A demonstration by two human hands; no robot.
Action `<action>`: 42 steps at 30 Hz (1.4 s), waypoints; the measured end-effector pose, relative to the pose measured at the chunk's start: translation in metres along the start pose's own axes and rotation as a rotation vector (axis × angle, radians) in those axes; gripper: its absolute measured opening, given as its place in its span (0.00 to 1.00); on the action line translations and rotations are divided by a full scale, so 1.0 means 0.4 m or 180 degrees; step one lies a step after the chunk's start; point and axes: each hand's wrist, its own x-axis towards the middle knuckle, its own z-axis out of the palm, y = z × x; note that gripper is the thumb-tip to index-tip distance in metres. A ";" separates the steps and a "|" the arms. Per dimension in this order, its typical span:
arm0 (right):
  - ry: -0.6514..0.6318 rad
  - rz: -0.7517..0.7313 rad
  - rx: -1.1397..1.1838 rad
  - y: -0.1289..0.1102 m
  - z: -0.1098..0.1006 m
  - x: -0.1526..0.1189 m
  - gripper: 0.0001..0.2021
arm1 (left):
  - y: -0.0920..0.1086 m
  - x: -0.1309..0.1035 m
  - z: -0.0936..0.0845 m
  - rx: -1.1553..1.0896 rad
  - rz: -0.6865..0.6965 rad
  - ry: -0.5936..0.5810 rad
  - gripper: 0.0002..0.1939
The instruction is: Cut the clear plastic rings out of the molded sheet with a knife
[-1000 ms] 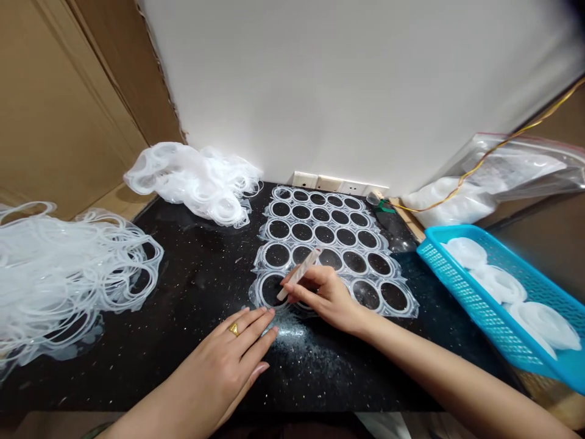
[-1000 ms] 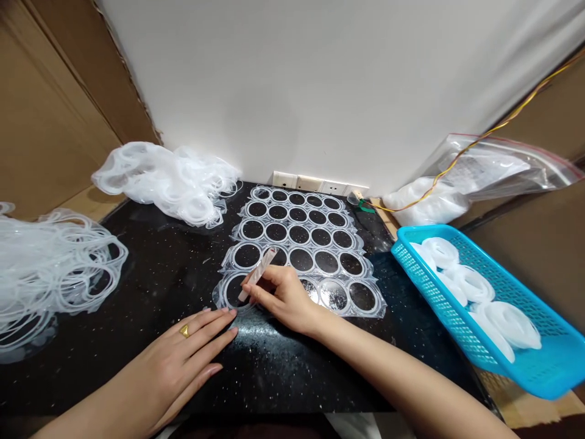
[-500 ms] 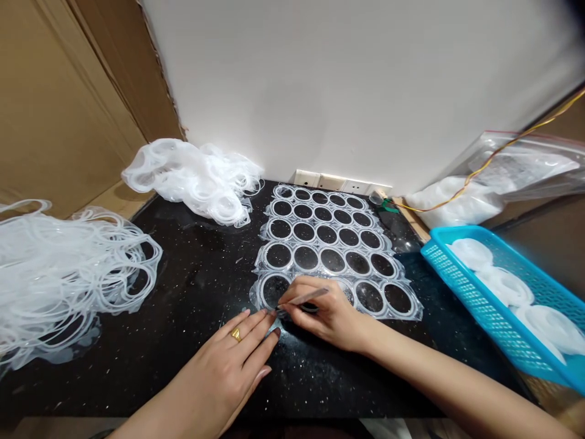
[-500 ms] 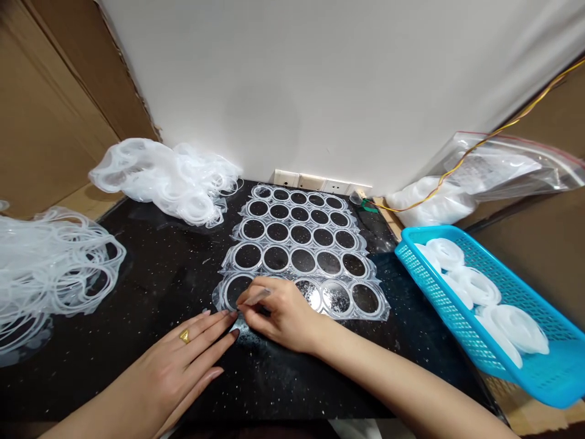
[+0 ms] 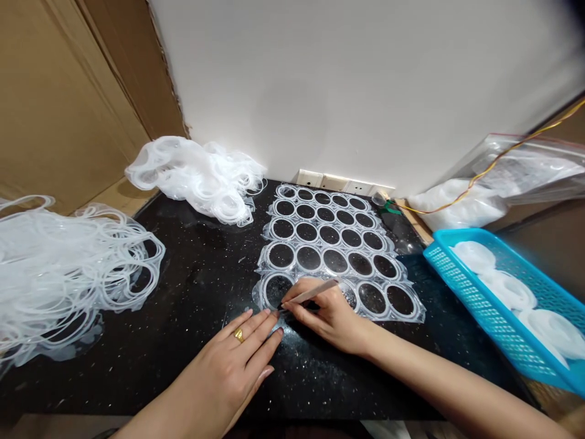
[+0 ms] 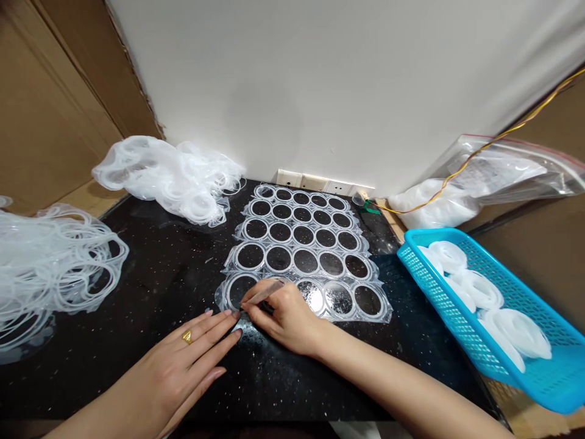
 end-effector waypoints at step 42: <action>0.0174 0.0918 0.0714 0.119 -0.069 0.124 0.17 | -0.090 0.119 -0.055 -0.0531 -0.0283 -0.0081 0.21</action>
